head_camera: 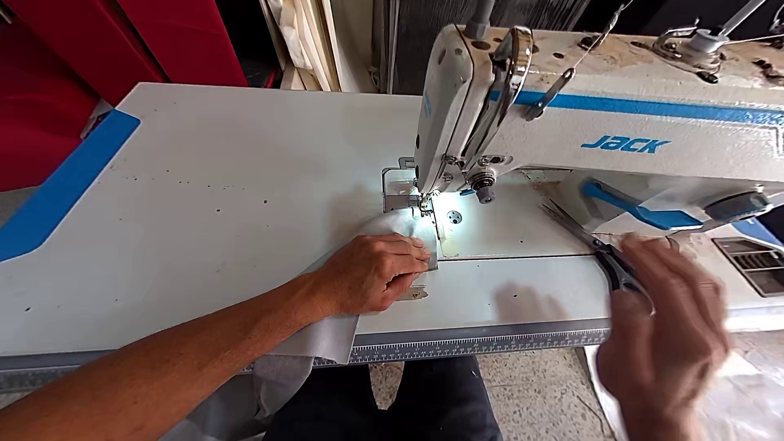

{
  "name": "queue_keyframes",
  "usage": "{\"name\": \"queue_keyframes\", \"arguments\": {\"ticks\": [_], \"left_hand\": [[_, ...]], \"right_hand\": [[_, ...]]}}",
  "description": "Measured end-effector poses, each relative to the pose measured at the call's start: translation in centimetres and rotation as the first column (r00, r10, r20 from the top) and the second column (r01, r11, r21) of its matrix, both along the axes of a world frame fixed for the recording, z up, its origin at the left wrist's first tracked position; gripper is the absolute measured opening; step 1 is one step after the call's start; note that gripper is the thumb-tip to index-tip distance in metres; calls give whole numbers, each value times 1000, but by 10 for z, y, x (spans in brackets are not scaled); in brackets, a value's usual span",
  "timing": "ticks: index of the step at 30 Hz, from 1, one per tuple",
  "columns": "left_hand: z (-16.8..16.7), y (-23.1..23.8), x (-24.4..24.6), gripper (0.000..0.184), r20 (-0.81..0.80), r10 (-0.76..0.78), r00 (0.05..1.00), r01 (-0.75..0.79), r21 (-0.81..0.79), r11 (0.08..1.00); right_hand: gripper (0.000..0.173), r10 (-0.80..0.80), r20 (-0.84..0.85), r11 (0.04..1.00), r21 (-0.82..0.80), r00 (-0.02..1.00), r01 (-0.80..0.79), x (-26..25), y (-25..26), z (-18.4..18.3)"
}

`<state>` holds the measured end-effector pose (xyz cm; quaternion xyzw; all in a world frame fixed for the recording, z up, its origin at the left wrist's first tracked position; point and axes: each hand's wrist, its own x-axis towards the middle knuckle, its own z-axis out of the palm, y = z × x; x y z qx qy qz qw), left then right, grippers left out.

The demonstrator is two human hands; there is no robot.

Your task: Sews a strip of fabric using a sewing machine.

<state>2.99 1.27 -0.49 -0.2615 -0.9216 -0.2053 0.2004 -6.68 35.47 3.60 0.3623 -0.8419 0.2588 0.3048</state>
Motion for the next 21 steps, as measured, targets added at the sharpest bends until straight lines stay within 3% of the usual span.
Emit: {"name": "queue_keyframes", "arguments": {"ticks": [4, 11, 15, 21], "left_hand": [[1, 0, 0, 29, 21, 5, 1000, -5, -9, 1000], [4, -2, -2, 28, 32, -4, 999, 4, 3, 1000], [3, -1, -2, 25, 19, -1, 1000, 1, 14, 1000], [3, -4, -4, 28, 5, -1, 1000, 1, 5, 1000]], "right_hand": [[51, 220, 94, 975, -5, 971, -221, 35, -57, -27], [50, 350, 240, 919, 98, 905, -382, 37, -100, -46], [52, 360, 249, 892, 192, 899, -410, 31, -111, -49], [52, 316, 243, 906, 210, 917, -368, 31, -108, -52]]}}
